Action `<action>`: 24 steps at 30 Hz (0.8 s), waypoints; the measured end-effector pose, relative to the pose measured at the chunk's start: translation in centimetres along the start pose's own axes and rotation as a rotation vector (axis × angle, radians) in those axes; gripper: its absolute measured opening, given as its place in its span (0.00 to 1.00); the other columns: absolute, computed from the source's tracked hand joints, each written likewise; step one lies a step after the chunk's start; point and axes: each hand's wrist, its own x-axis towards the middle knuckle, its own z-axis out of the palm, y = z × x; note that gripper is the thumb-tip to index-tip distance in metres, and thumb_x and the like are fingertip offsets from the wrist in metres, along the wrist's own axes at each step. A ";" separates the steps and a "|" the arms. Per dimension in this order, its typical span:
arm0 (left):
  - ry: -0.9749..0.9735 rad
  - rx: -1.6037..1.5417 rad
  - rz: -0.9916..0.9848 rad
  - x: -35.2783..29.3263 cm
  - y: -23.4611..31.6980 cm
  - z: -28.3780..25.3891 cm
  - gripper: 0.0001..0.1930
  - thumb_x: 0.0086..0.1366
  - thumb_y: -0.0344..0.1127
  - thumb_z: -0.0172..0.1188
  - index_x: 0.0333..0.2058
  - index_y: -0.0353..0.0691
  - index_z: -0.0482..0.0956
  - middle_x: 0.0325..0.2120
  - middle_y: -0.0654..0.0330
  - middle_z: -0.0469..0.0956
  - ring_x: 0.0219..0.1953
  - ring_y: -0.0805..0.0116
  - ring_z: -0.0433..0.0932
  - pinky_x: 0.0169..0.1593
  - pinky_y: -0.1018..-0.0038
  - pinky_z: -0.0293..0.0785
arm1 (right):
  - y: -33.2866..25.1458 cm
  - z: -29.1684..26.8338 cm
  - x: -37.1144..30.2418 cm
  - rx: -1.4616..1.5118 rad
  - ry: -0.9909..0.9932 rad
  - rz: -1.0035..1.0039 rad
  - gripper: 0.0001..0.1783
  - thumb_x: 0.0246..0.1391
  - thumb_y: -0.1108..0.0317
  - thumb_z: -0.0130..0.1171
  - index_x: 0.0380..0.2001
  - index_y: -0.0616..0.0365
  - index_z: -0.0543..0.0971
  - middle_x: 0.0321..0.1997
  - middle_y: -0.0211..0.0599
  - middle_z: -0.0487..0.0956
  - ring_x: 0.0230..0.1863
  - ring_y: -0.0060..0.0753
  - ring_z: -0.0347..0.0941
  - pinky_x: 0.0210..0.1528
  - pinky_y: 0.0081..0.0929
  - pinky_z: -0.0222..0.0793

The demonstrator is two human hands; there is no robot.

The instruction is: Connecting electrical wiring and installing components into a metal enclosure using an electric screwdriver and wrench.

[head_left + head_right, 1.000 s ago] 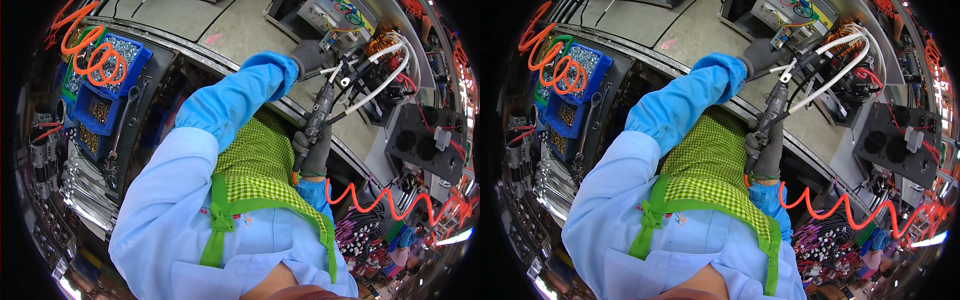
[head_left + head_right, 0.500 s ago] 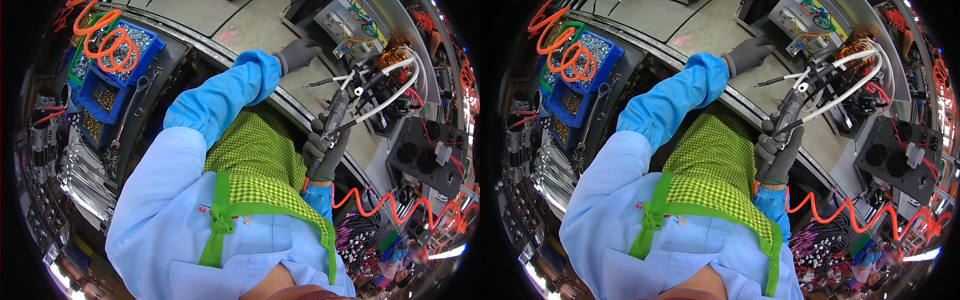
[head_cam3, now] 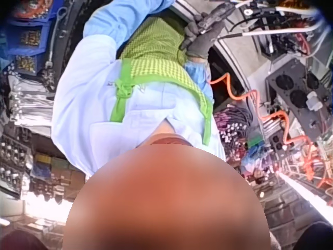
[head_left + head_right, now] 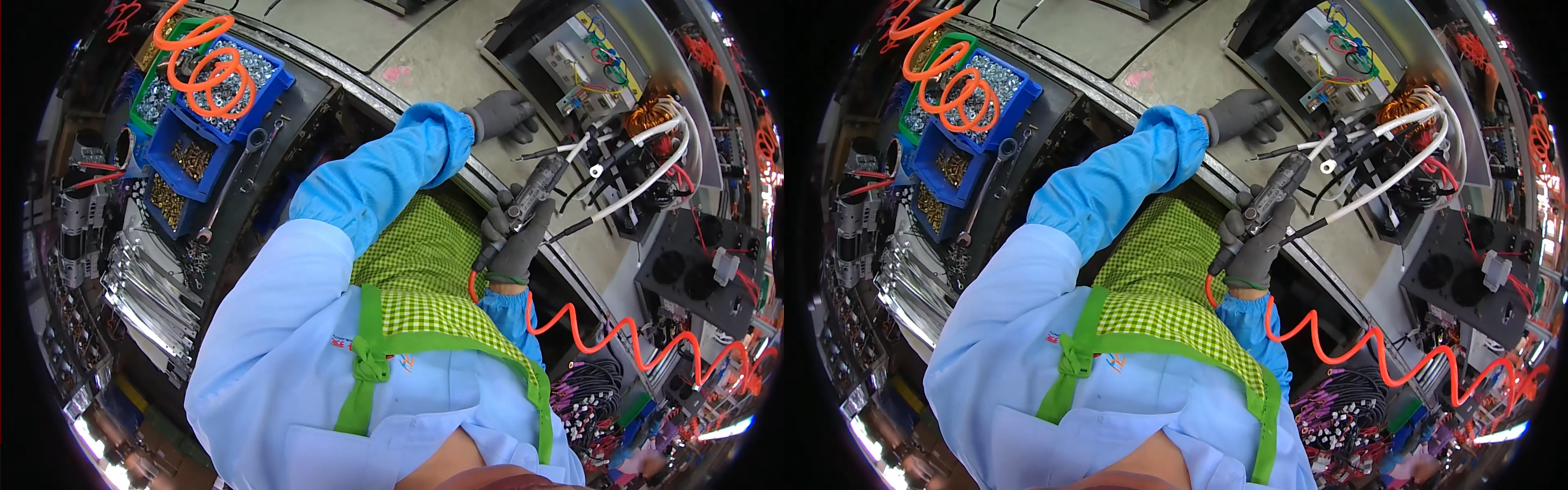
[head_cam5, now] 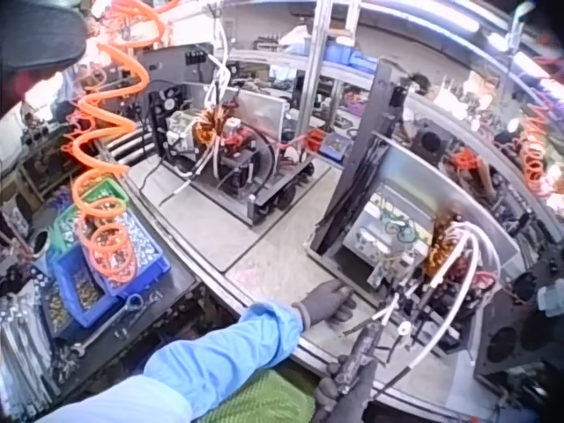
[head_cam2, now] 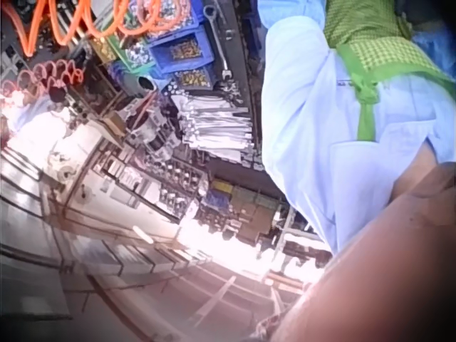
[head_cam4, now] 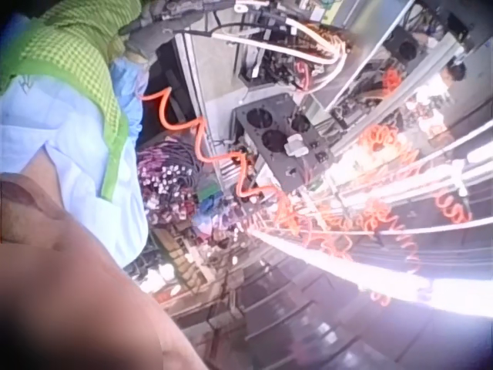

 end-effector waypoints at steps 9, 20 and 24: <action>-0.016 -0.009 -0.040 -0.8 -2.1 0.0 0.19 0.66 0.40 0.49 0.50 0.34 0.67 0.33 0.55 0.79 0.23 0.74 0.75 0.27 0.78 0.74 | -1.7 -5.4 -5.1 -0.357 -0.077 0.146 0.29 0.60 0.41 0.43 0.46 0.57 0.69 0.32 0.30 0.72 0.15 0.16 0.57 0.12 0.14 0.49; -0.092 -0.498 -0.126 1.8 -4.2 0.5 0.12 0.66 0.40 0.53 0.35 0.36 0.76 0.22 0.65 0.73 0.16 0.82 0.63 0.19 0.84 0.61 | -4.3 -6.8 -5.2 -0.494 -0.060 0.233 0.27 0.62 0.45 0.42 0.48 0.60 0.69 0.33 0.30 0.73 0.14 0.14 0.56 0.11 0.12 0.47; -0.009 -0.392 -0.213 -1.2 -0.5 1.4 0.14 0.65 0.43 0.54 0.27 0.39 0.76 0.17 0.68 0.69 0.14 0.83 0.61 0.18 0.84 0.57 | -3.9 -6.8 -5.2 -0.512 -0.078 0.260 0.28 0.62 0.45 0.42 0.49 0.60 0.69 0.33 0.30 0.73 0.14 0.14 0.56 0.11 0.12 0.47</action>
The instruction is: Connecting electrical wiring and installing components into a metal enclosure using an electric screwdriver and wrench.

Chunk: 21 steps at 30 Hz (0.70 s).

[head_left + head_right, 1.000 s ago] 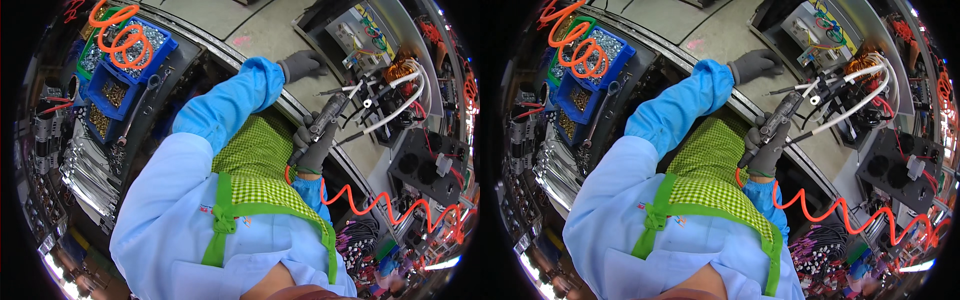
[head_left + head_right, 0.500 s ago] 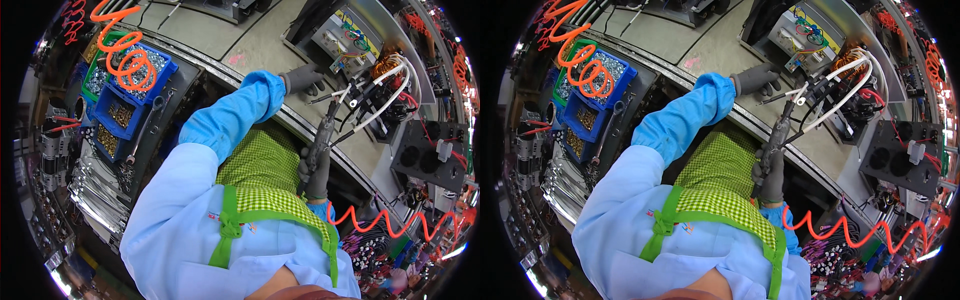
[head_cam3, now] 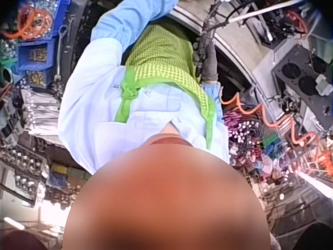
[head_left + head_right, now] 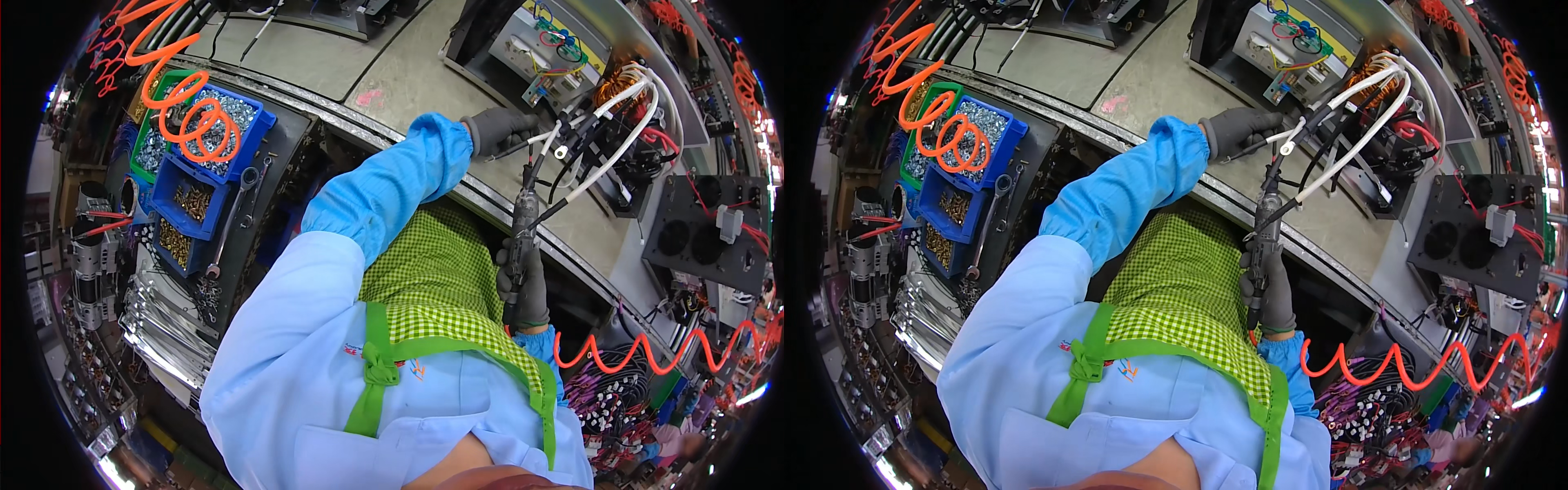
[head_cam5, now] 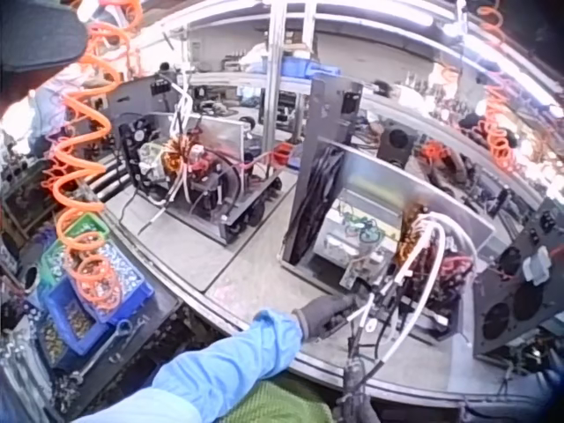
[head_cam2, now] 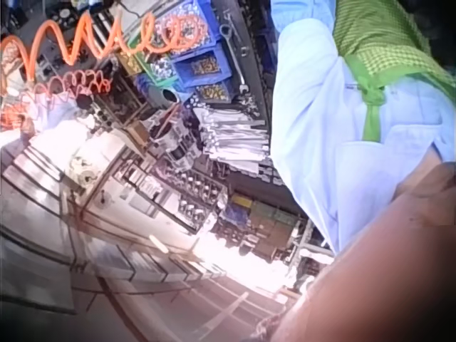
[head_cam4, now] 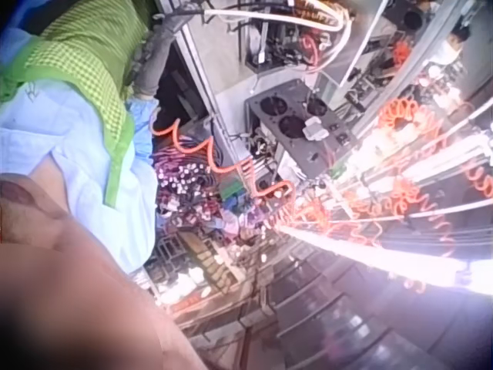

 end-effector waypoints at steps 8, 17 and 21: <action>-0.212 0.523 0.247 1.8 0.2 -3.1 0.16 0.66 0.47 0.51 0.32 0.40 0.79 0.17 0.69 0.70 0.15 0.82 0.62 0.19 0.81 0.58 | -0.3 0.0 0.4 0.176 -0.145 0.081 0.31 0.62 0.42 0.39 0.49 0.60 0.69 0.34 0.34 0.73 0.14 0.15 0.56 0.09 0.11 0.46; 0.037 1.166 0.706 4.3 -0.7 -3.9 0.11 0.67 0.38 0.49 0.45 0.55 0.77 0.22 0.61 0.76 0.23 0.68 0.74 0.30 0.72 0.71 | -1.4 2.8 5.3 0.282 -0.153 -0.041 0.31 0.61 0.41 0.40 0.46 0.61 0.72 0.31 0.36 0.74 0.12 0.15 0.55 0.08 0.11 0.46; 0.046 1.208 0.658 3.6 -0.3 -3.5 0.12 0.66 0.37 0.50 0.46 0.55 0.77 0.24 0.61 0.78 0.24 0.67 0.76 0.31 0.72 0.71 | -1.6 3.2 6.0 0.252 -0.074 -0.013 0.32 0.61 0.41 0.41 0.46 0.62 0.71 0.31 0.35 0.74 0.11 0.16 0.55 0.08 0.11 0.47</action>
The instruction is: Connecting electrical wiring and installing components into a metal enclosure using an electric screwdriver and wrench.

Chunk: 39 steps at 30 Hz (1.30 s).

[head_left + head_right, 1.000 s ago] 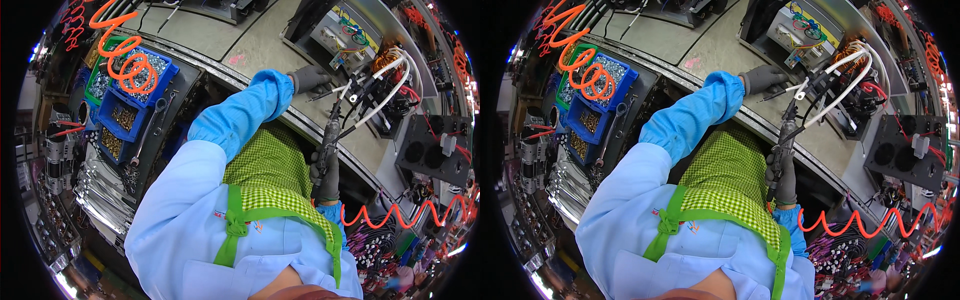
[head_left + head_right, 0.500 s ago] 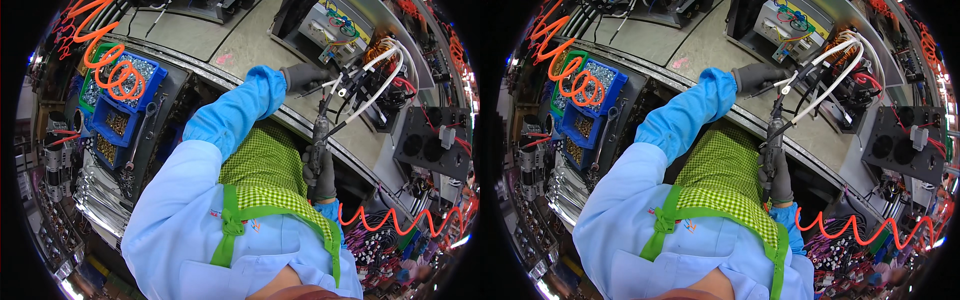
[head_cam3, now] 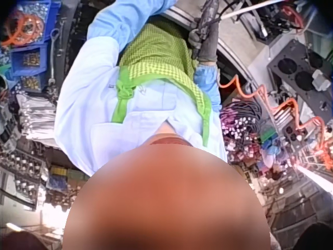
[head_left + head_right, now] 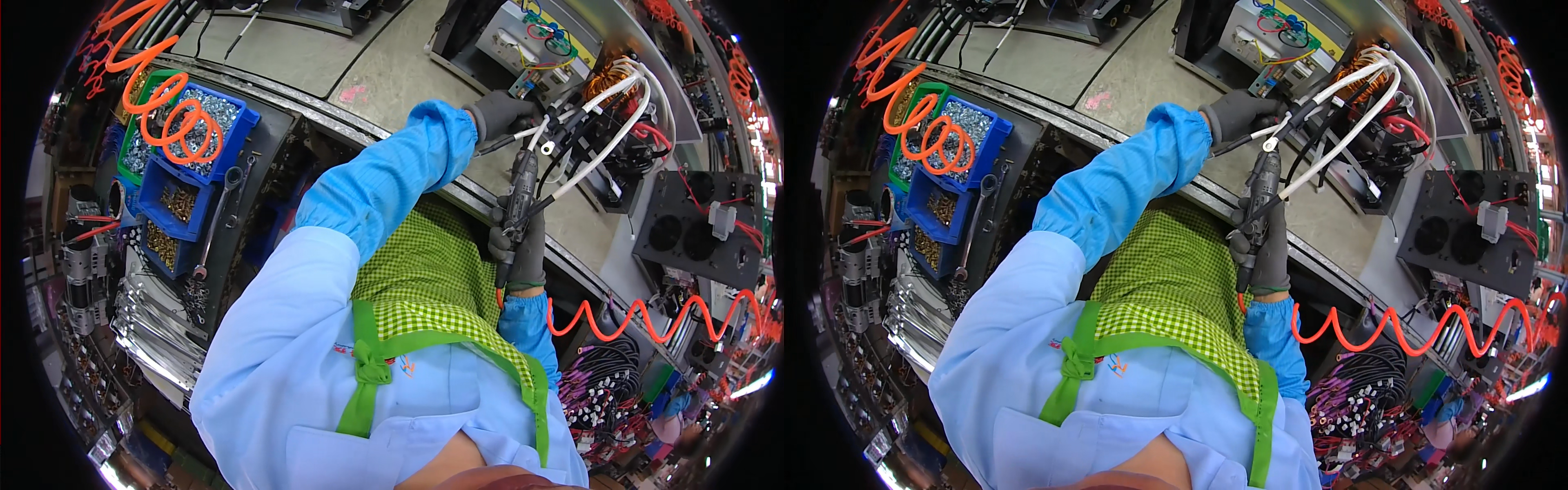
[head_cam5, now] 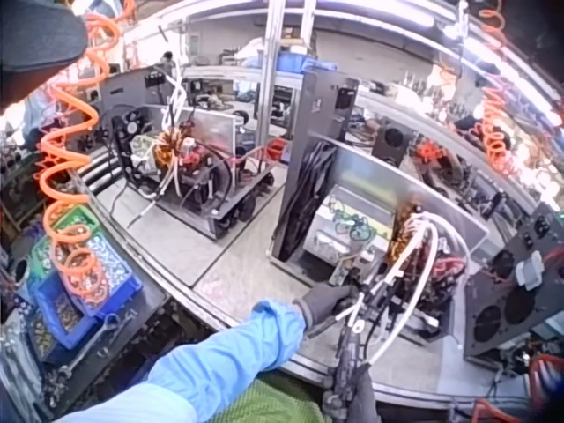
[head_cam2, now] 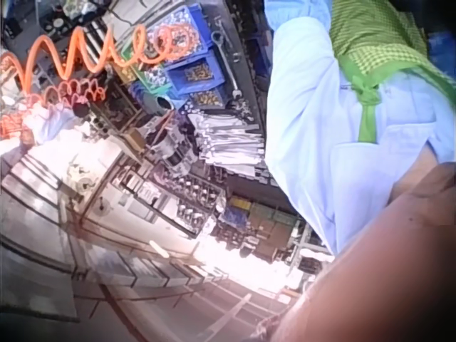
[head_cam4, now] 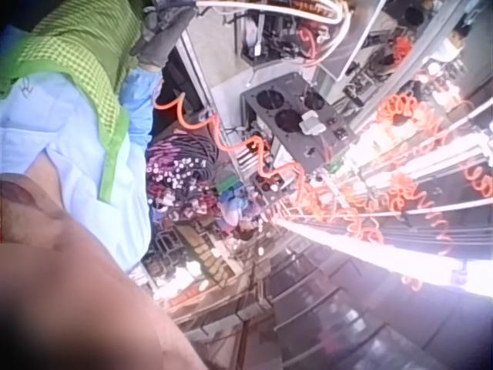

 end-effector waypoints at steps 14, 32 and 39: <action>0.150 0.427 -0.388 -2.9 -0.2 -3.6 0.20 0.58 0.40 0.51 0.49 0.43 0.73 0.36 0.48 0.79 0.39 0.46 0.76 0.43 0.55 0.72 | 3.5 4.8 0.8 0.079 0.020 -0.159 0.29 0.61 0.41 0.40 0.43 0.58 0.70 0.29 0.32 0.73 0.16 0.20 0.61 0.13 0.17 0.53; 0.165 0.488 -0.261 -2.8 -0.9 -1.9 0.23 0.57 0.40 0.53 0.53 0.48 0.68 0.36 0.49 0.78 0.37 0.51 0.78 0.39 0.57 0.73 | 4.5 5.9 3.8 0.224 0.074 -0.171 0.30 0.58 0.40 0.47 0.43 0.59 0.69 0.27 0.33 0.72 0.15 0.18 0.55 0.13 0.17 0.51; 0.440 -0.111 -0.391 -8.1 -5.2 -2.9 0.23 0.59 0.41 0.56 0.53 0.45 0.67 0.30 0.53 0.76 0.30 0.62 0.76 0.35 0.66 0.74 | 1.7 -0.9 -3.5 -0.362 0.041 0.144 0.17 0.57 0.53 0.52 0.41 0.54 0.71 0.20 0.23 0.67 0.13 0.15 0.54 0.12 0.16 0.45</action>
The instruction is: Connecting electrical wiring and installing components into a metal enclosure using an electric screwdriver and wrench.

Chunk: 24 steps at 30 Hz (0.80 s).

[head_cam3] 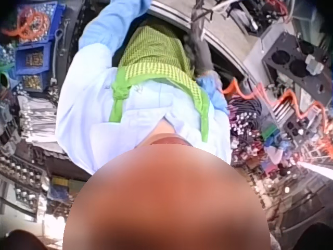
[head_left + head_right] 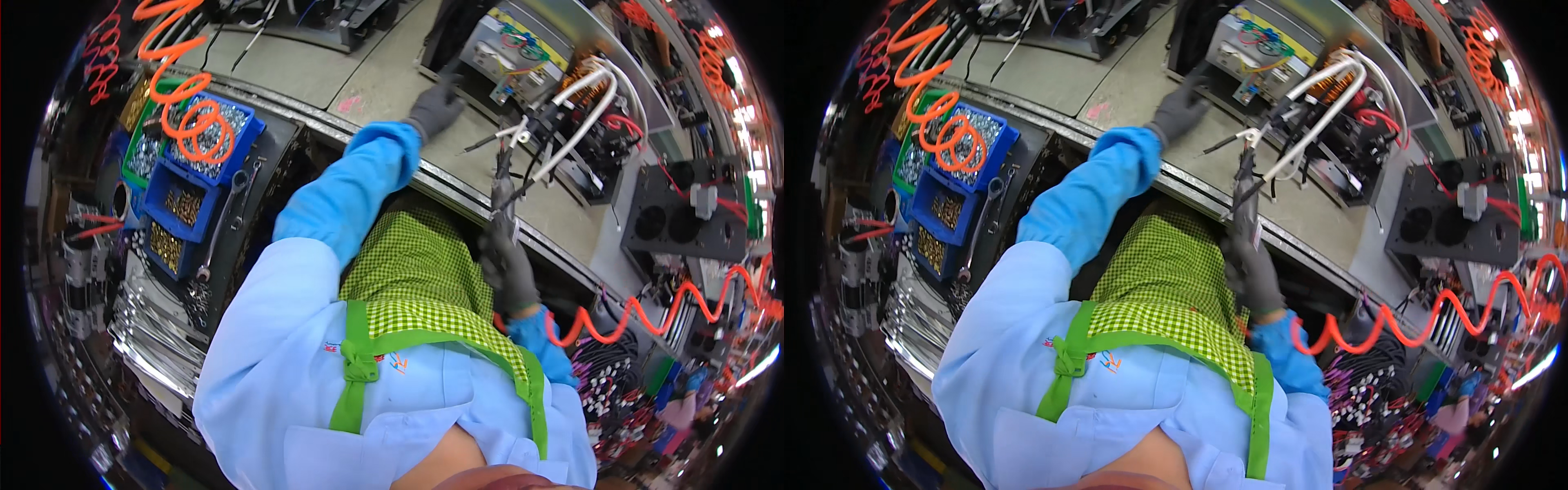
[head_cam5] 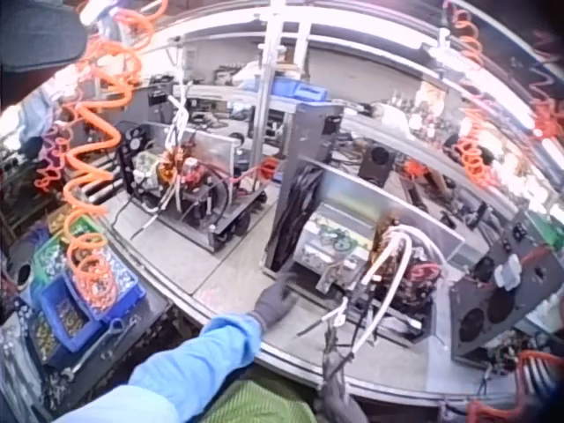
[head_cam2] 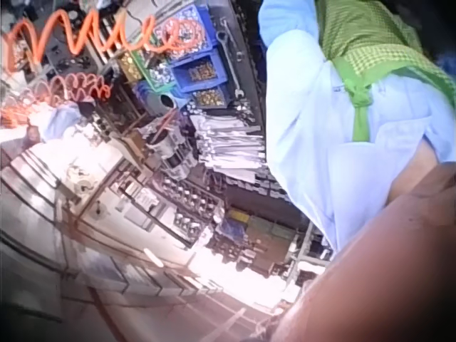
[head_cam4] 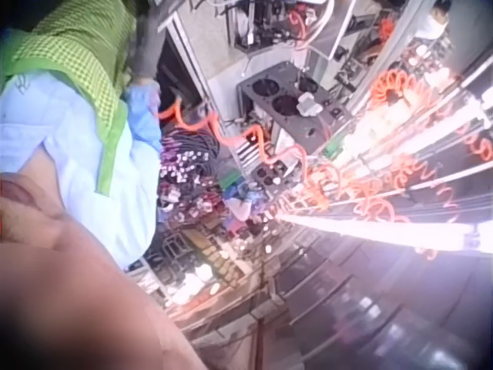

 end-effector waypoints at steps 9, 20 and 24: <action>0.045 -0.763 0.451 -16.1 18.1 -5.7 0.14 0.60 0.32 0.57 0.44 0.35 0.70 0.27 0.60 0.74 0.27 0.76 0.71 0.31 0.79 0.67 | -9.1 -16.8 -2.8 -1.548 0.017 -0.184 0.22 0.37 0.62 0.62 0.38 0.60 0.75 0.31 0.44 0.77 0.33 0.46 0.74 0.37 0.36 0.68; -0.102 0.557 0.240 -8.0 4.9 8.9 0.25 0.46 0.39 0.63 0.45 0.45 0.69 0.44 0.52 0.67 0.49 0.50 0.66 0.53 0.57 0.63 | -5.9 -13.1 9.8 -1.803 -0.089 -0.401 0.27 0.40 0.57 0.59 0.46 0.55 0.74 0.44 0.46 0.75 0.45 0.52 0.72 0.46 0.41 0.69; -0.002 0.816 0.181 -6.3 2.0 8.2 0.29 0.46 0.40 0.64 0.49 0.45 0.66 0.46 0.50 0.66 0.53 0.49 0.63 0.54 0.56 0.61 | -8.5 -7.4 9.4 -1.767 0.092 -0.604 0.25 0.43 0.51 0.58 0.43 0.56 0.75 0.43 0.47 0.75 0.44 0.52 0.73 0.45 0.41 0.69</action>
